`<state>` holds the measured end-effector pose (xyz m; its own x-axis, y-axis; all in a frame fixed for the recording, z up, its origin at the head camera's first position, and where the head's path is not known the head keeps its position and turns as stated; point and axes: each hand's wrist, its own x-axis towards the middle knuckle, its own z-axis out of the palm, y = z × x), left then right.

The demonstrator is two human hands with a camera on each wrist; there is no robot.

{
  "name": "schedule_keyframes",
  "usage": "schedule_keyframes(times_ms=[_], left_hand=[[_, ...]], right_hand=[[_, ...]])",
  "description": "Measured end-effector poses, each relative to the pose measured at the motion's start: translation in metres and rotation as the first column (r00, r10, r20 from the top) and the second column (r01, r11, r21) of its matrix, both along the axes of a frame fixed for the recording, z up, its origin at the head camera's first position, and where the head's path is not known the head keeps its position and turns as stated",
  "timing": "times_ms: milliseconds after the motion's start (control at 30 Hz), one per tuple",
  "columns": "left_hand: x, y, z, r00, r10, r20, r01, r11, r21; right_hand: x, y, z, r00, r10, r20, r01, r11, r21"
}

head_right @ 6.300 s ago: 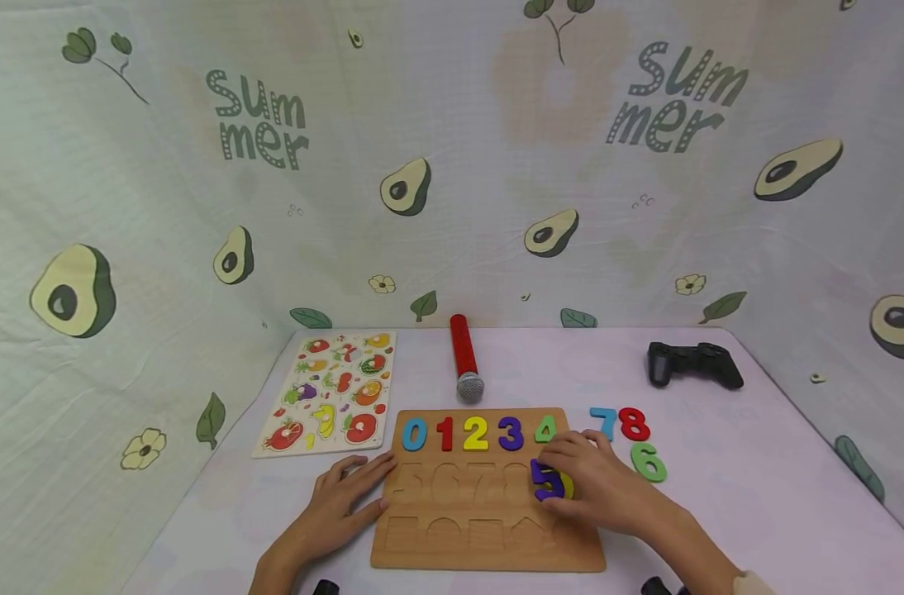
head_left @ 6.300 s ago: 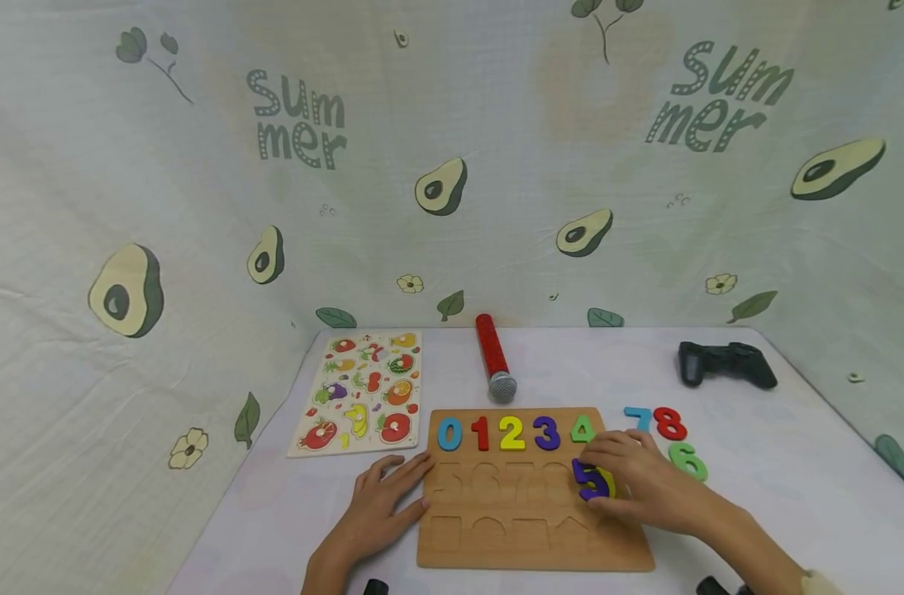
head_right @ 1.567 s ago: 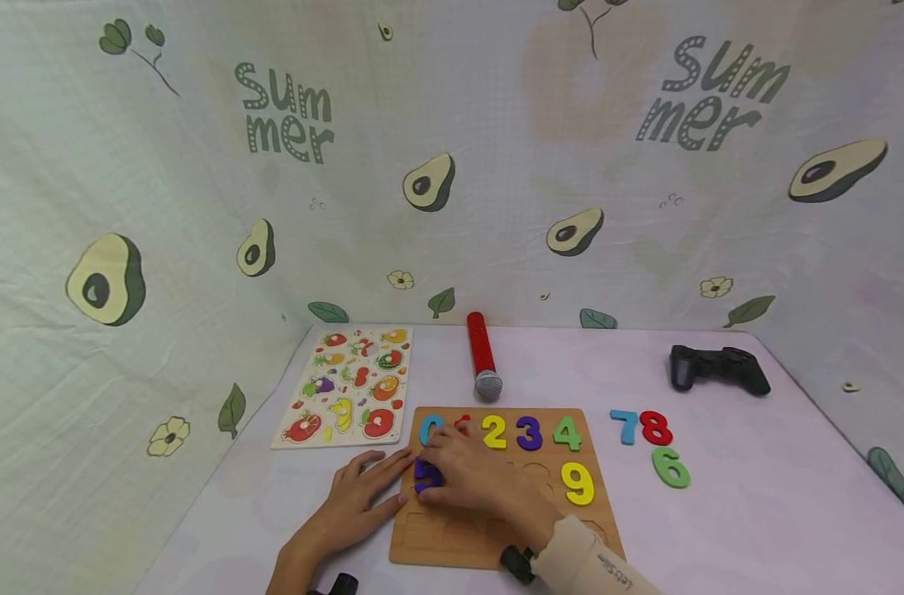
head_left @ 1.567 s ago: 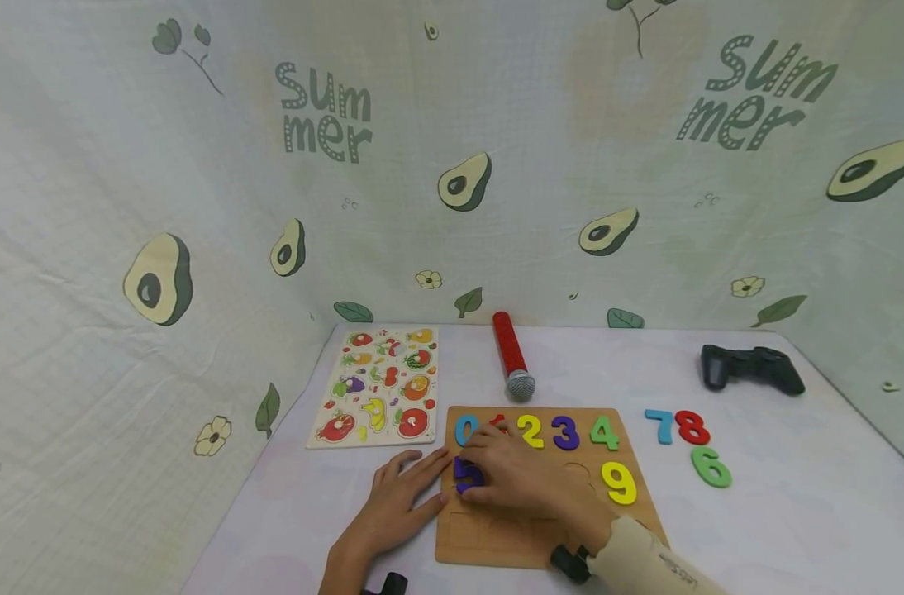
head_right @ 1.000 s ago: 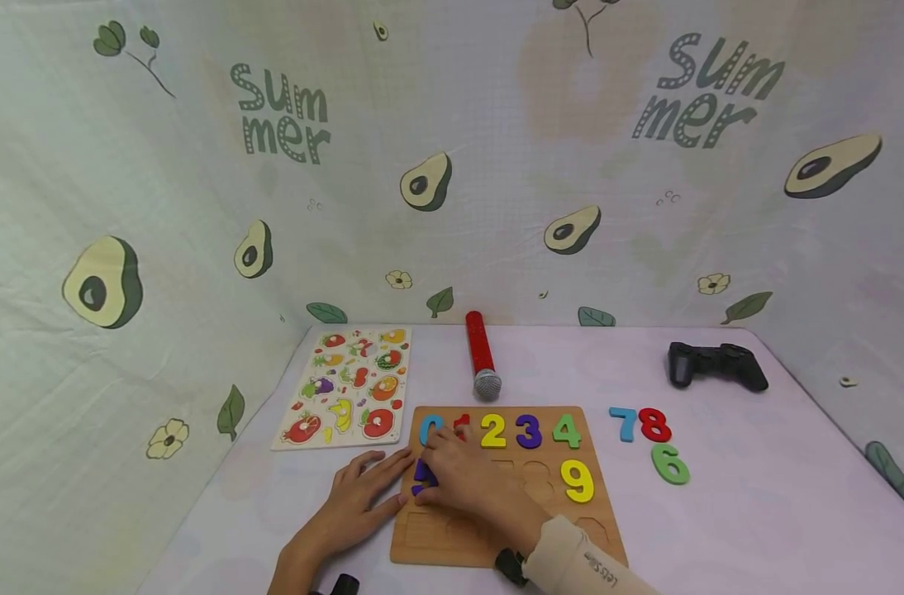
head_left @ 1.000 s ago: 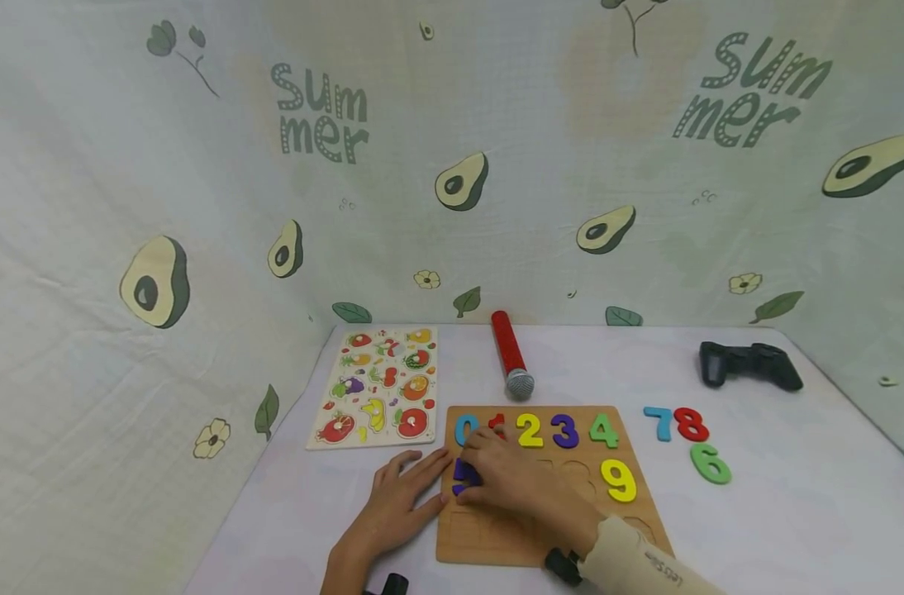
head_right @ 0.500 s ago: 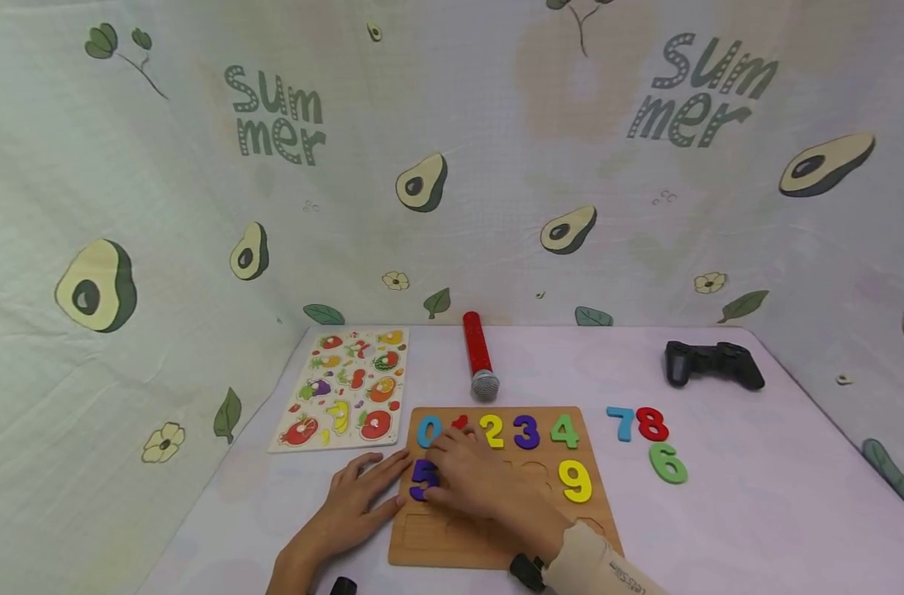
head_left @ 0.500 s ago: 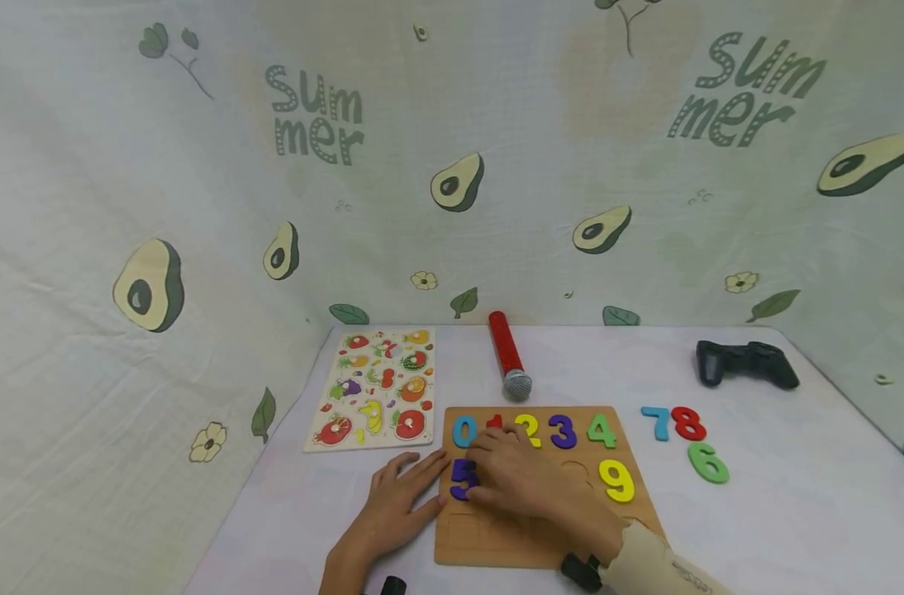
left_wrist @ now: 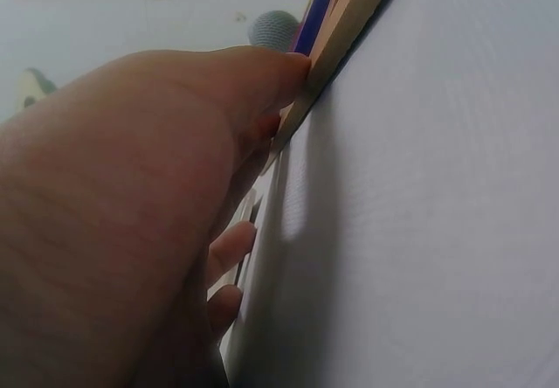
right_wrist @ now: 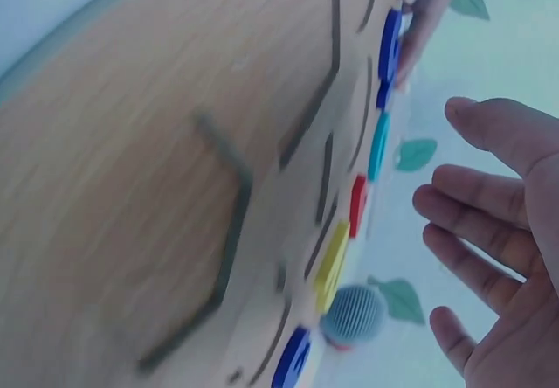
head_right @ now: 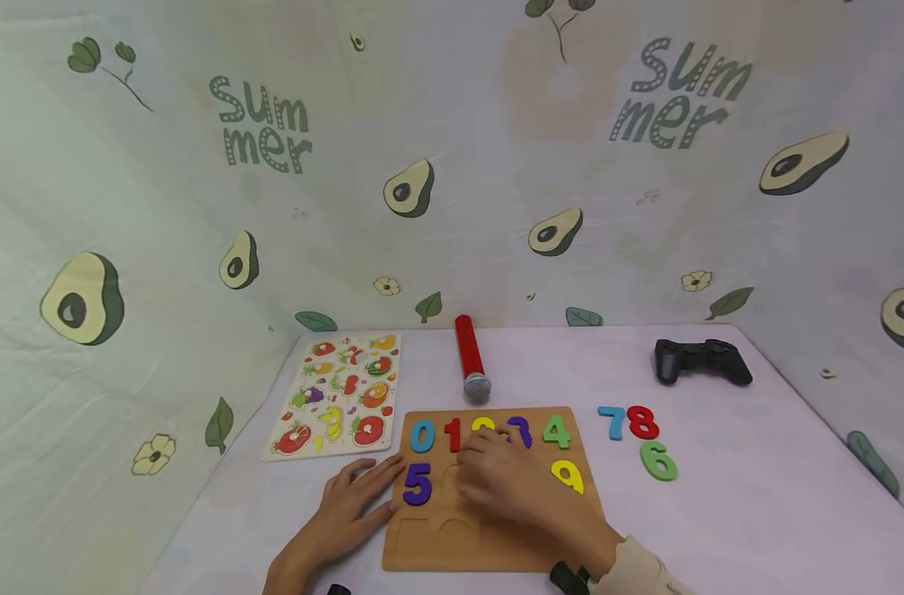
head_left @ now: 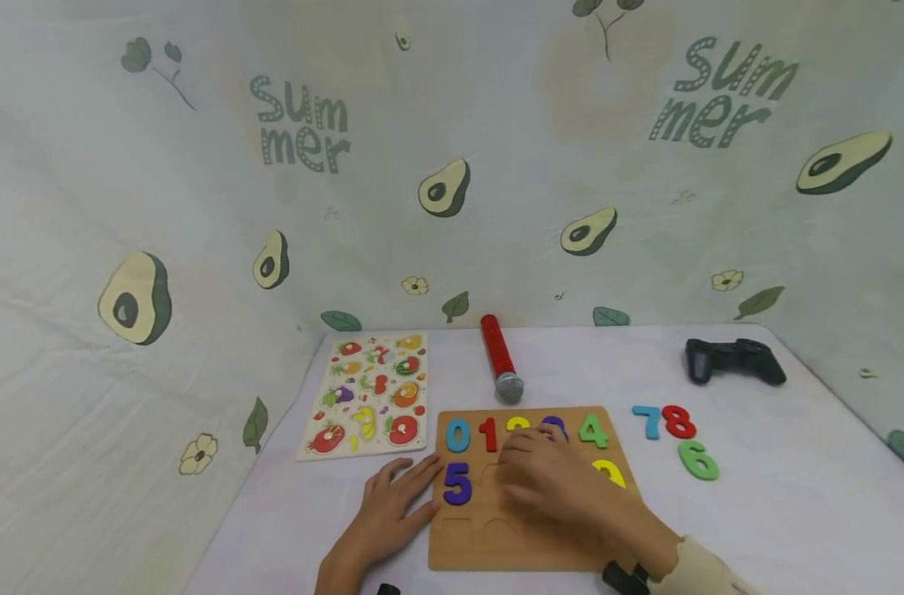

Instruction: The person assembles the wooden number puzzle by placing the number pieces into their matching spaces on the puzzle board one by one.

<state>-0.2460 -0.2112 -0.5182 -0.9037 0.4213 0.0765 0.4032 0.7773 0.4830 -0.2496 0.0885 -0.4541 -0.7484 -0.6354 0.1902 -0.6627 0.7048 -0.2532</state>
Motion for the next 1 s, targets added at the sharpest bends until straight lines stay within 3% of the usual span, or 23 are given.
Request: schedule_keyframes(times_ms=[133, 333, 533, 767, 1000], left_hand=[[0.002, -0.002, 0.000, 1.000, 0.003, -0.009, -0.003, 1.000, -0.013], [0.003, -0.002, 0.001, 1.000, 0.002, -0.013, -0.002, 1.000, -0.009], [0.002, -0.001, -0.001, 1.000, 0.001, -0.014, -0.001, 1.000, -0.006], [0.005, -0.001, -0.001, 0.999, 0.001, -0.036, 0.000, 1.000, 0.023], [0.004, 0.000, 0.000, 1.000, -0.001, -0.010, 0.001, 1.000, 0.002]], right_hand=[[0.002, 0.013, 0.001, 0.999, -0.031, -0.030, 0.031, 1.000, 0.003], [0.004, 0.035, 0.002, 0.995, -0.100, 0.003, 0.100, 0.994, -0.050], [0.003, 0.059, -0.002, 0.989, -0.136, -0.062, 0.133, 0.990, -0.055], [0.004, 0.074, -0.008, 0.980, -0.195, -0.046, 0.191, 0.978, -0.082], [0.007, 0.098, -0.012, 0.970, -0.234, -0.060, 0.231, 0.972, -0.044]])
